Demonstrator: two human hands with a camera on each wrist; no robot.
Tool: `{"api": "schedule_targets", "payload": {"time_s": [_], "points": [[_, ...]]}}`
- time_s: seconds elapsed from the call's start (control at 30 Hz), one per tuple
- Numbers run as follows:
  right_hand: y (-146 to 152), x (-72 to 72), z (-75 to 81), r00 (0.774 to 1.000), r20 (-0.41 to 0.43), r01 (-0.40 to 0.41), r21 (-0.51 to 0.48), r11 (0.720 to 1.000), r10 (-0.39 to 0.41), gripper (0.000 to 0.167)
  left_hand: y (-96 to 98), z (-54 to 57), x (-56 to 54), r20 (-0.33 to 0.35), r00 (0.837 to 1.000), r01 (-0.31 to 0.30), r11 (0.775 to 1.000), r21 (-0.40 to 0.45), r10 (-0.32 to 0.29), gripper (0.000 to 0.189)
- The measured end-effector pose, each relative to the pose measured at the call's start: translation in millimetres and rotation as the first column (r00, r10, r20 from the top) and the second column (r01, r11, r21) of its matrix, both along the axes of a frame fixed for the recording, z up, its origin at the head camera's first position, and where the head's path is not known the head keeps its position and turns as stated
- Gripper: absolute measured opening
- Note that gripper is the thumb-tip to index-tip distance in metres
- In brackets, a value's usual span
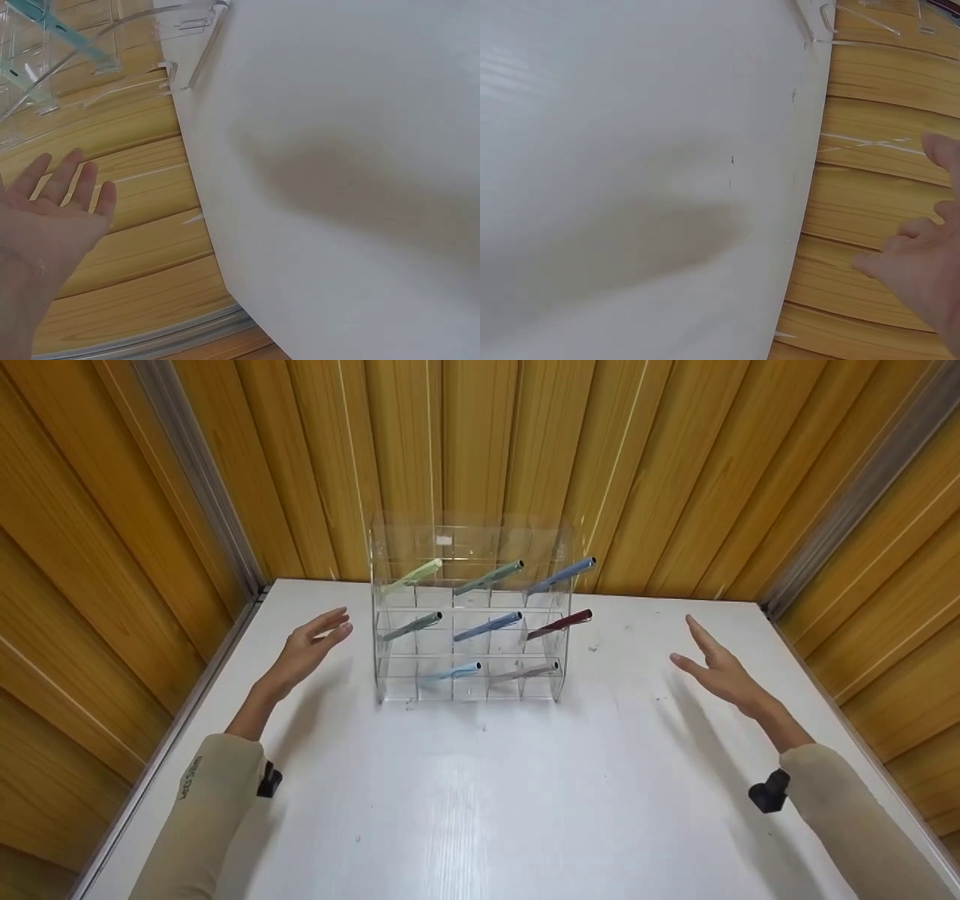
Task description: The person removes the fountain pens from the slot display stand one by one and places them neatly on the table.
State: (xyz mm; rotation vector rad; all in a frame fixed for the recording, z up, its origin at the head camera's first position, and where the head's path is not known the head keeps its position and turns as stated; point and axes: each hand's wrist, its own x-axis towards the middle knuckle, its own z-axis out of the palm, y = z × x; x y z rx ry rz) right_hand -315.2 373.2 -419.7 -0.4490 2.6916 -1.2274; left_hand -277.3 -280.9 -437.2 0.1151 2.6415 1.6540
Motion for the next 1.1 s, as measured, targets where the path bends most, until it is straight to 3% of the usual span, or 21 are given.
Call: {"api": "schedule_targets", "payload": {"time_s": [0.13, 0.3, 0.6, 0.9, 1.1], "points": [[-6, 1.6, 0.5, 1.000, 0.007, 0.014, -0.050, 0.999, -0.013, 0.081, 2.2, -4.2, 1.6, -0.001, 1.000, 0.019, 1.000, 0.001, -0.019, 0.072], [-21, 5.8, 0.2, 0.999, -0.048, 0.023, -0.055, 0.998, -0.026, 0.064, 1.3, -7.5, 4.5, 0.015, 1.000, 0.025, 1.000, 0.005, -0.025, 0.070], [-51, 20.6, -2.9, 0.999, -0.026, -0.043, -0.153, 0.987, 0.039, 0.050, 8.9, -13.3, -5.0, 0.060, 0.997, 0.041, 0.998, 0.039, -0.043, 0.072], [-72, 32.1, -7.8, 0.995, 0.010, -0.098, -0.187, 0.977, 0.102, 0.044, 23.1, -22.3, -19.7, 0.072, 0.994, 0.073, 0.990, 0.122, -0.083, 0.071], [-95, 32.5, -17.4, 0.990, 0.045, -0.126, -0.186, 0.974, 0.137, 0.044, 25.1, -26.4, -23.3, 0.058, 0.997, 0.027, 0.971, 0.238, -0.041, 0.051]]}}
